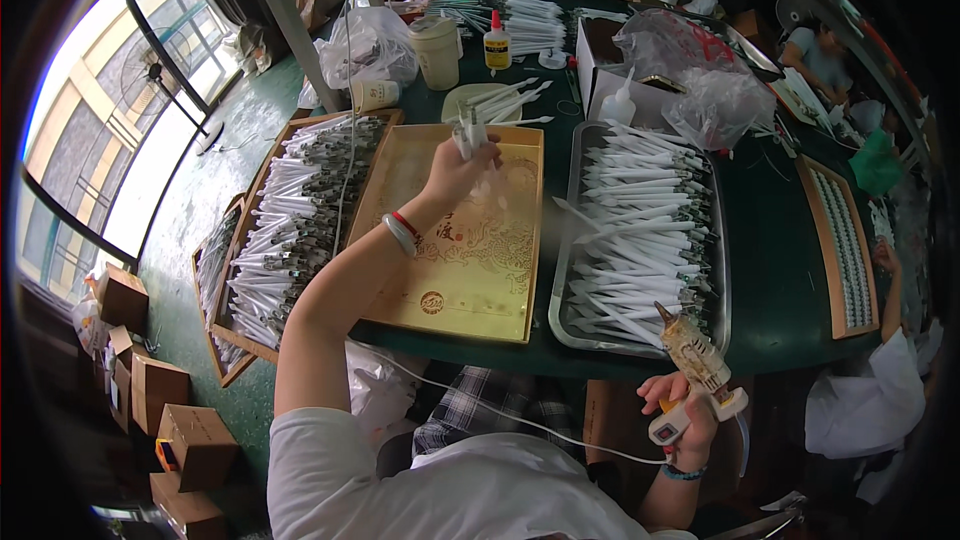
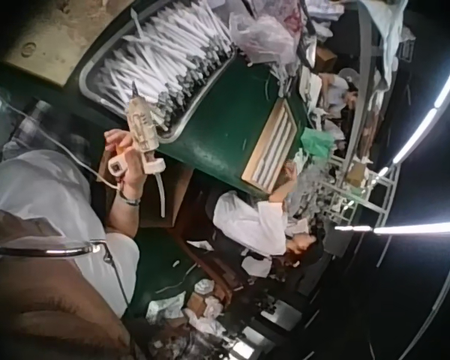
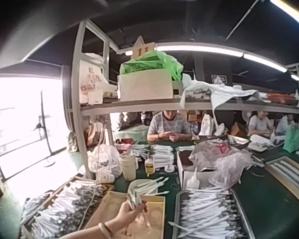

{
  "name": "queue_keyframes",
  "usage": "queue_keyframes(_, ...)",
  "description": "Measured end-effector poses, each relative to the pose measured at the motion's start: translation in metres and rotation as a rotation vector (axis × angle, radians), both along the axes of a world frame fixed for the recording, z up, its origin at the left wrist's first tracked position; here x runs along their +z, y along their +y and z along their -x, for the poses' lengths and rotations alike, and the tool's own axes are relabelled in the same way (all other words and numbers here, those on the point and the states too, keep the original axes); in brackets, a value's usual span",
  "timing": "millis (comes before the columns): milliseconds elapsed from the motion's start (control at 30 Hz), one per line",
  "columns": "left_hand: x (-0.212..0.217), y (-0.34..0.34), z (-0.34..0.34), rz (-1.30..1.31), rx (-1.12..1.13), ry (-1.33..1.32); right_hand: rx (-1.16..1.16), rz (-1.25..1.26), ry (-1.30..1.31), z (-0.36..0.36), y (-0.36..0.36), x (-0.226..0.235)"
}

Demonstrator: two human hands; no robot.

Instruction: Gluing electronic components into plastic housings using a hot glue gun at a factory workstation.

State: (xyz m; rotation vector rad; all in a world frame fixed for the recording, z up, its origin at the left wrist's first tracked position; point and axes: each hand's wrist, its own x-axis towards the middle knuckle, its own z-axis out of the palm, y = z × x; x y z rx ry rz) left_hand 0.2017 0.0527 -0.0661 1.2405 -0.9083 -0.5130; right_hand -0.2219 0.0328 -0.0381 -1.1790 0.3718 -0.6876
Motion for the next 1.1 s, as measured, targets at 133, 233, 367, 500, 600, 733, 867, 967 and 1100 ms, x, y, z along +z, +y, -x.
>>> queue_keyframes(133,0.016,0.005,0.016,-0.108,0.051,-0.134,0.004,-0.031,-0.006,0.002,-0.002,-0.005)
queue_keyframes(233,0.06,0.014,0.057,-0.068,-0.117,-0.031,0.024,-0.03,-0.039,-0.001,-0.001,-0.003)
queue_keyframes(367,0.085,0.026,0.114,-0.061,-0.441,0.068,0.02,0.057,-0.029,-0.014,0.002,0.015)
queue_keyframes(500,0.081,0.025,0.143,-0.205,-0.518,0.105,0.022,0.208,-0.118,-0.02,-0.005,0.022)
queue_keyframes(600,0.082,0.018,0.156,-0.224,-0.562,0.092,0.117,0.22,-0.099,-0.014,-0.011,0.019)
queue_keyframes(733,0.083,0.017,0.169,-0.19,-0.53,-0.12,0.104,0.083,-0.143,-0.01,-0.005,0.023)
queue_keyframes(867,0.086,0.017,0.175,-0.2,-0.538,-0.138,0.105,0.068,-0.14,-0.003,-0.006,0.027)
queue_keyframes(967,0.084,0.019,0.177,-0.201,-0.515,-0.157,0.105,0.068,-0.14,-0.001,-0.006,0.027)
queue_keyframes(1100,0.08,0.02,0.179,-0.166,-0.468,-0.256,0.084,0.04,-0.143,0.001,-0.005,0.024)
